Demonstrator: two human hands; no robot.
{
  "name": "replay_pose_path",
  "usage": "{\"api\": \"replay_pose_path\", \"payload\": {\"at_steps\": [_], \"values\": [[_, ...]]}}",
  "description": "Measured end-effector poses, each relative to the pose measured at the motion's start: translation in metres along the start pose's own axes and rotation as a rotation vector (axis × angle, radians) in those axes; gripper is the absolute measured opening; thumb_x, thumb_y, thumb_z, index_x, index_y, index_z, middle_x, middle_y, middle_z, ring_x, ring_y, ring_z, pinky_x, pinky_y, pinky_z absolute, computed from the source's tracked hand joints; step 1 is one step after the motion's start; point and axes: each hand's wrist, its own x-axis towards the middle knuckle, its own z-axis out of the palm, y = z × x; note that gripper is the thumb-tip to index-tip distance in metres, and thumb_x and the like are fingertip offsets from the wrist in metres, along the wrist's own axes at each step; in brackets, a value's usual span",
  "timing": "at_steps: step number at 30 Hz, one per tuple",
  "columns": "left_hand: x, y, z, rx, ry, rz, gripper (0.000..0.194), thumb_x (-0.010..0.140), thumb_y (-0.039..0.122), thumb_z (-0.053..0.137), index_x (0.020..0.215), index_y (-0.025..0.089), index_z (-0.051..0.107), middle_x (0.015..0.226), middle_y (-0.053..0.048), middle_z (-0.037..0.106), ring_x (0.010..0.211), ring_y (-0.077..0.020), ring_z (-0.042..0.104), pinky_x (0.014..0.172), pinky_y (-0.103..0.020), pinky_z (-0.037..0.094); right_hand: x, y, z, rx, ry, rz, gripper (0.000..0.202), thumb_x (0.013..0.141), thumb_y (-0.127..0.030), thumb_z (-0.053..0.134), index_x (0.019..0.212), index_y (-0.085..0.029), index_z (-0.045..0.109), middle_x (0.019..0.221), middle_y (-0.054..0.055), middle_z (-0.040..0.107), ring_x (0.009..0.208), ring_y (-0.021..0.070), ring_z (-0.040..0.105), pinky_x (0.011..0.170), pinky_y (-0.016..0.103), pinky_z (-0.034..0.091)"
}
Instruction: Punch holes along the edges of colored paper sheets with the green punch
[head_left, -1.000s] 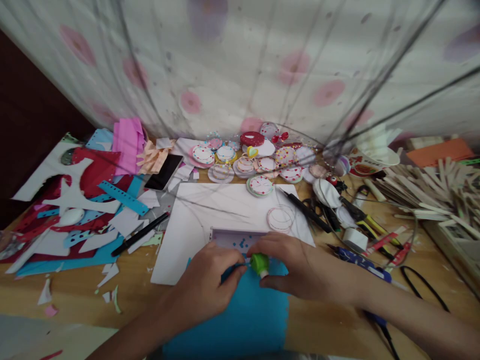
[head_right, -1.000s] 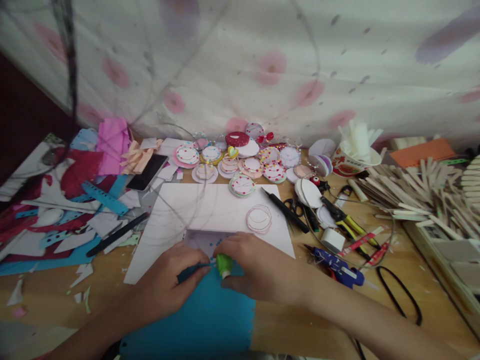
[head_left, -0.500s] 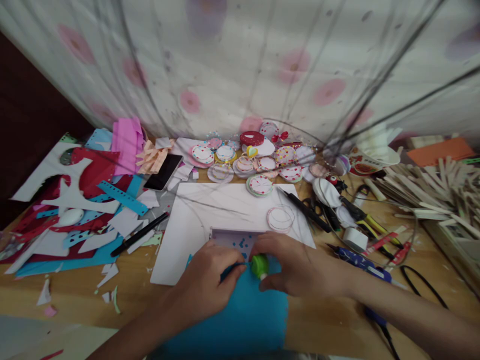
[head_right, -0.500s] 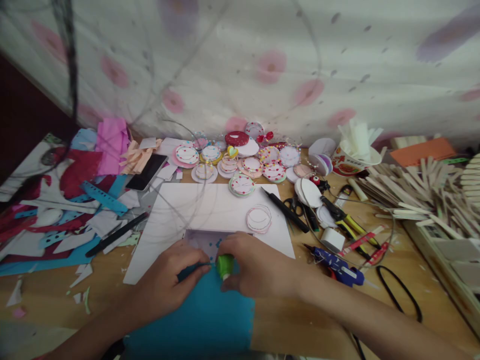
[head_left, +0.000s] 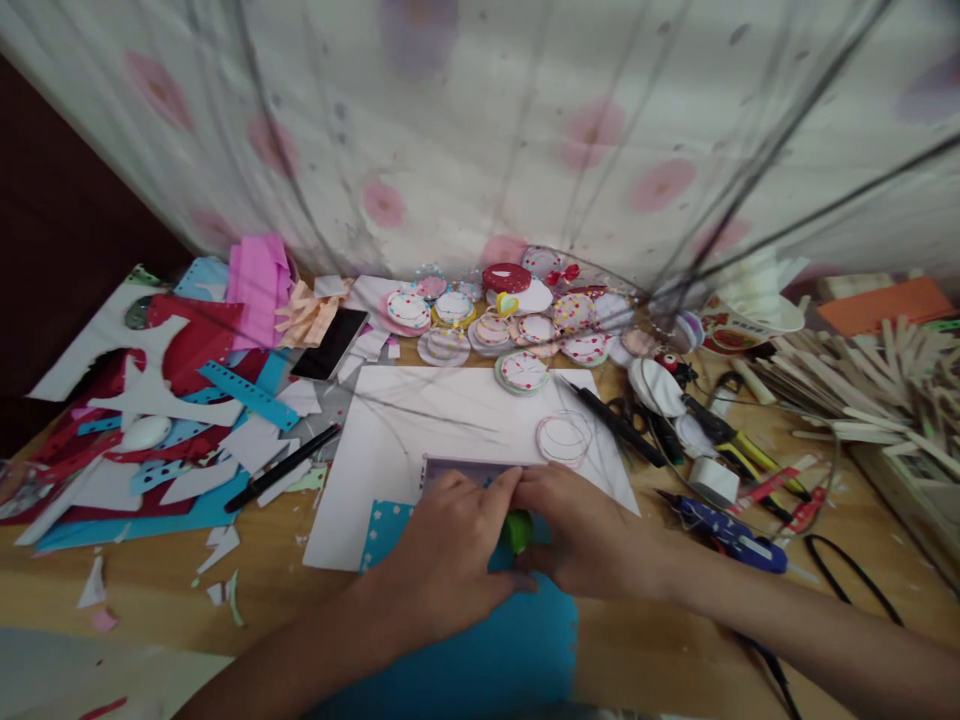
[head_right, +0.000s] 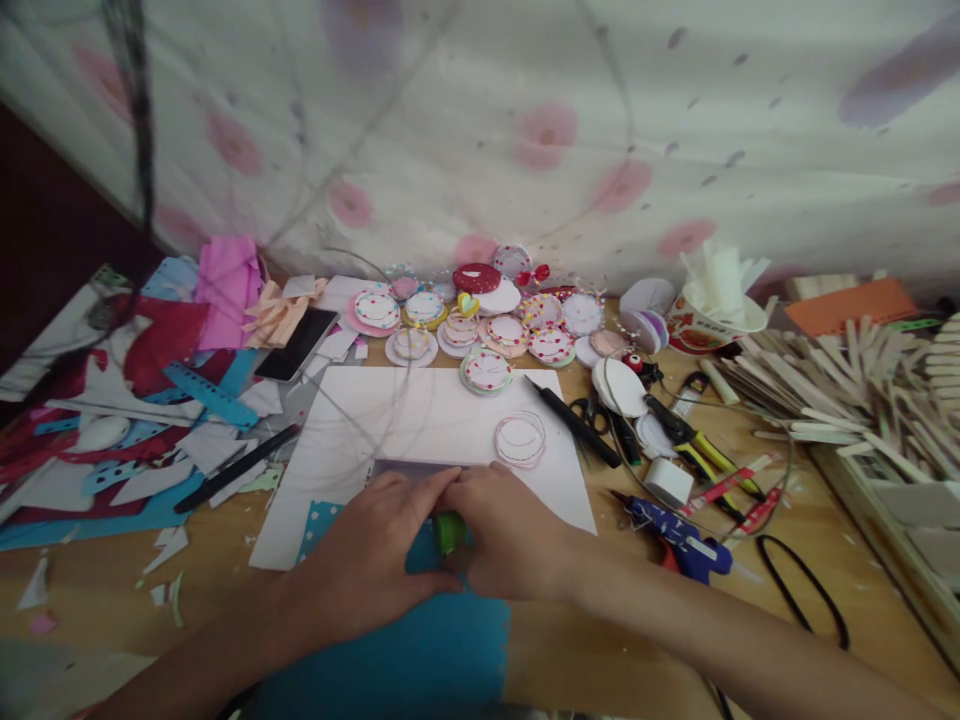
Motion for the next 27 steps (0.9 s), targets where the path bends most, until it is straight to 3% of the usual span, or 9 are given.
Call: {"api": "replay_pose_path", "payload": {"at_steps": [7,13,17,20,27], "values": [[0.002,-0.004,0.008,0.035,0.015,0.025,0.072,0.073,0.041,0.072,0.133,0.012,0.042,0.111,-0.013,0.068,0.098,-0.032,0.061,0.087,-0.045,0.046,0.004,0.01,0.006,0.055,0.009,-0.042,0.029,0.061,-0.008,0.068,0.088,-0.016,0.07,0.086,0.005,0.073,0.078,0.0217,0.065,0.066,0.027,0.045],[0.001,-0.014,-0.001,0.035,-0.065,-0.059,0.085,0.07,0.049,0.074,0.139,0.015,0.038,0.113,-0.014,0.067,0.101,-0.0337,0.062,0.083,-0.043,0.048,0.004,0.02,0.002,0.149,-0.022,-0.033,0.027,0.067,-0.013,0.071,0.093,-0.018,0.069,0.088,0.003,0.07,0.075,0.0185,0.063,0.065,0.025,0.045],[-0.003,-0.022,-0.013,-0.079,-0.104,-0.169,0.042,0.076,0.032,0.071,0.116,0.024,0.063,0.108,-0.005,0.071,0.101,-0.0287,0.064,0.083,-0.036,0.047,-0.004,0.024,-0.005,0.254,0.029,0.031,0.022,0.076,-0.029,0.069,0.094,-0.018,0.067,0.081,0.002,0.067,0.073,0.0176,0.059,0.062,0.024,0.046],[-0.008,-0.022,-0.019,-0.174,-0.088,-0.223,0.017,0.08,0.028,0.066,0.096,0.024,0.071,0.095,0.0,0.074,0.091,-0.0234,0.066,0.076,-0.029,0.046,-0.009,0.024,-0.008,0.344,0.082,0.024,0.024,0.084,-0.038,0.061,0.097,-0.019,0.065,0.086,0.002,0.066,0.077,0.0175,0.059,0.067,0.026,0.047],[-0.031,-0.02,-0.014,-0.331,0.054,-0.221,0.007,0.082,0.026,0.063,0.079,0.021,0.066,0.08,0.002,0.069,0.08,-0.017,0.064,0.072,-0.024,0.045,-0.024,0.019,0.011,0.559,0.27,0.057,0.025,0.09,-0.04,0.055,0.107,-0.021,0.06,0.102,0.005,0.068,0.097,0.0211,0.062,0.084,0.031,0.049]]}}
